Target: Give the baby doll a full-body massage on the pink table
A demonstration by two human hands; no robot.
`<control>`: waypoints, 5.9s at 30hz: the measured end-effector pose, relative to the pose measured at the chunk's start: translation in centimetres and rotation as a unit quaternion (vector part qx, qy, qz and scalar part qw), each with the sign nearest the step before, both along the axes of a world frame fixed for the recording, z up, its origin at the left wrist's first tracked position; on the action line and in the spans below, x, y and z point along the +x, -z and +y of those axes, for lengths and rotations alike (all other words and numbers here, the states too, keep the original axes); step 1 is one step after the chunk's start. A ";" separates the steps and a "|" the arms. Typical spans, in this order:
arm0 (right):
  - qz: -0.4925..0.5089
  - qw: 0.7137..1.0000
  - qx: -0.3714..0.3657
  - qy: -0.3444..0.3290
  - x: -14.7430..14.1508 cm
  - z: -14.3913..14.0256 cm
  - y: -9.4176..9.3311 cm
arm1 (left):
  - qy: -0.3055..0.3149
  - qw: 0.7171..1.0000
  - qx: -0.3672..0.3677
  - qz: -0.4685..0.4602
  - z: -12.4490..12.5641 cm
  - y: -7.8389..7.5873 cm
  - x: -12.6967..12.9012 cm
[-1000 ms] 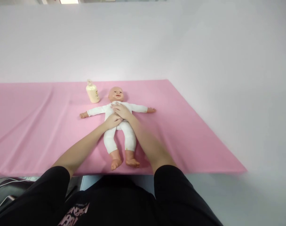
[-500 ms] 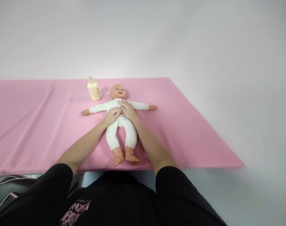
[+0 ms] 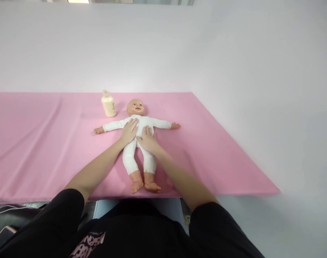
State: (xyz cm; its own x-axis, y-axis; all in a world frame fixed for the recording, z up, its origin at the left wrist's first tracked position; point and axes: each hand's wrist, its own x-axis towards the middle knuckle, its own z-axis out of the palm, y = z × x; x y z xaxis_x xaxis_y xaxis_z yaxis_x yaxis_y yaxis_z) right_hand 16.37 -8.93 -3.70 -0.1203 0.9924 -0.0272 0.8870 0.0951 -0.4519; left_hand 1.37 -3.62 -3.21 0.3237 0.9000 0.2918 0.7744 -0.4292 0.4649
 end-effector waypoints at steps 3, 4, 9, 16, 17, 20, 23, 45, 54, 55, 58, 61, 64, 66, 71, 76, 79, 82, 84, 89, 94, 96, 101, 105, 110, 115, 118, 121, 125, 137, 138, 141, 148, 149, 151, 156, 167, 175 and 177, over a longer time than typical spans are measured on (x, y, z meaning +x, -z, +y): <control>0.001 0.997 0.029 -0.075 -1.4 -0.9 -0.9 | -0.001 1.000 -0.022 0.019 0.1 -0.1 -0.2; 0.006 0.995 0.041 -0.088 -1.7 -0.7 -1.1 | 0.001 0.999 -0.025 0.019 0.2 0.0 -0.2; 0.028 0.990 0.076 -0.117 -1.6 2.5 -1.3 | 0.004 1.000 -0.003 -0.017 0.8 1.0 -0.5; 0.035 0.990 0.110 -0.076 -0.6 6.6 -0.2 | -0.008 1.000 -0.003 -0.027 1.3 1.1 -0.7; 0.036 0.991 0.110 -0.060 -0.5 7.0 0.0 | -0.011 1.000 -0.006 -0.027 1.3 1.0 -0.9; 0.051 0.992 0.111 -0.017 0.3 7.9 0.7 | -0.025 0.999 -0.017 -0.035 1.3 0.8 -1.5; 0.070 0.991 0.112 0.022 1.8 8.5 1.6 | -0.046 0.998 -0.028 -0.036 1.6 0.7 -2.2; -0.024 0.989 0.089 -0.113 -1.0 4.1 -2.0 | -0.216 0.960 0.033 0.176 1.9 1.4 -5.7; -0.079 0.933 0.106 -0.334 -1.8 -3.6 -3.4 | -0.217 0.959 0.028 0.178 1.9 1.4 -5.7; -0.074 0.931 0.106 -0.342 -1.5 -4.3 -3.3 | -0.216 0.960 0.026 0.176 1.8 1.4 -5.7; -0.060 0.928 0.095 -0.356 -0.7 -6.1 -3.1 | -0.215 0.961 0.026 0.173 1.9 1.4 -5.7; -0.053 0.921 0.086 -0.375 -0.2 -6.8 -3.3 | -0.218 0.961 0.024 0.168 1.8 1.5 -5.7; -0.053 0.927 0.092 -0.360 -0.1 -5.7 -3.5 | -0.214 0.964 0.024 0.155 1.7 1.4 -5.6; -0.049 0.940 0.104 -0.321 -0.2 -3.8 -3.4 | -0.213 0.965 0.023 0.153 1.5 1.2 -5.6; -0.013 0.972 0.107 -0.209 -0.3 3.0 -2.4 | -0.222 0.960 0.024 0.168 1.4 1.1 -5.6; 0.009 0.988 0.137 -0.074 -0.6 7.0 -1.5 | -0.204 0.969 0.019 0.138 1.5 1.2 -5.7; 0.010 0.988 0.148 -0.042 -0.7 7.5 -1.2 | -0.175 0.979 -0.022 0.102 1.7 0.6 -5.5; 0.015 0.990 0.134 -0.048 -0.5 7.6 -1.0 | -0.136 0.985 -0.092 0.044 1.7 -0.5 -4.5; 0.030 0.991 0.119 -0.060 -0.1 7.6 -0.9 | -0.085 0.989 -0.114 0.028 1.3 -1.4 -3.2; 0.085 0.986 0.127 -0.071 0.8 7.6 -0.7 | 0.041 0.992 -0.064 0.101 -1.9 -2.2 0.3; 0.077 0.986 0.147 0.005 1.1 7.6 -0.1 | 0.072 0.985 -0.023 0.158 -5.4 -1.8 2.3; 0.079 0.984 0.157 0.014 1.3 7.8 0.2 | 0.075 0.982 -0.009 0.171 -6.4 -1.7 2.9; 0.081 0.983 0.162 -0.010 2.2 8.5 0.9 | 0.090 0.978 -0.005 0.187 -9.1 -2.0 4.2; 0.126 0.979 0.162 -0.015 3.4 8.8 1.7 | 0.161 0.969 0.003 0.187 -11.9 -2.4 5.1; 0.228 0.963 0.137 -0.038 5.2 8.9 3.3 | 0.398 0.908 -0.057 0.114 -12.1 -2.8 5.8; 0.232 0.963 0.122 -0.063 6.1 9.3 4.3 | 0.348 0.931 -0.061 -0.093 -6.5 -2.6 4.0; 0.213 0.967 0.124 -0.072 6.1 9.2 4.2 | 0.173 0.980 -0.010 -0.098 -3.5 -1.9 2.1; 0.178 0.970 0.134 -0.098 5.9 8.1 3.6 | 0.078 0.989 -0.030 -0.125 -2.2 -1.0 0.8; 0.105 0.953 0.144 -0.246 5.4 4.7 2.0 | 0.044 0.969 -0.048 -0.239 -1.9 -0.1 0.3; 0.041 0.881 0.095 -0.461 3.6 -4.2 -1.8 | 0.039 0.946 -0.045 -0.319 -0.4 0.7 -0.7; 0.042 0.885 0.090 -0.455 3.6 -4.0 -1.9 | 0.043 0.953 -0.029 -0.300 -0.3 0.8 -1.0; 0.048 0.899 0.078 -0.429 3.3 -3.0 -2.1 | 0.036 0.958 -0.007 -0.284 0.0 1.1 -1.6; 0.065 0.933 0.089 -0.342 1.6 0.3 -2.3 | 0.028 0.918 -0.100 -0.384 1.0 1.0 -2.6; 0.059 0.937 0.090 -0.331 1.3 0.4 -2.5 | 0.021 0.913 -0.114 -0.391 1.0 0.9 -2.6; 0.037 0.938 0.092 -0.331 0.8 -0.1 -2.9 | 0.011 0.910 -0.126 -0.394 1.0 0.6 -2.7; -0.003 0.884 0.093 -0.458 -0.2 -4.9 -3.7 | 0.011 0.922 -0.093 -0.375 0.6 0.4 -2.5; 0.046 0.920 0.121 -0.369 1.2 -1.1 -2.4 | 0.023 0.968 -0.001 -0.249 1.8 1.4 -2.5; 0.102 0.954 0.124 -0.255 1.9 4.8 -0.5 | -0.012 0.977 -0.016 -0.212 1.7 1.7 -2.9; 0.098 0.963 0.134 -0.214 2.1 5.5 -0.3 | -0.023 0.981 -0.028 -0.192 1.7 1.8 -3.0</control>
State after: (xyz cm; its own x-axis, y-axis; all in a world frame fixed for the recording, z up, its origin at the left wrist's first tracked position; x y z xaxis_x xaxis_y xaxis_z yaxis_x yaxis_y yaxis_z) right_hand 18.48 -3.42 -3.40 -0.4959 0.8196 0.2871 0.6406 0.5684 -0.5162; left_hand -1.64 -1.91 -5.01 0.1582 0.9291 0.3342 0.5558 -0.3636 0.7476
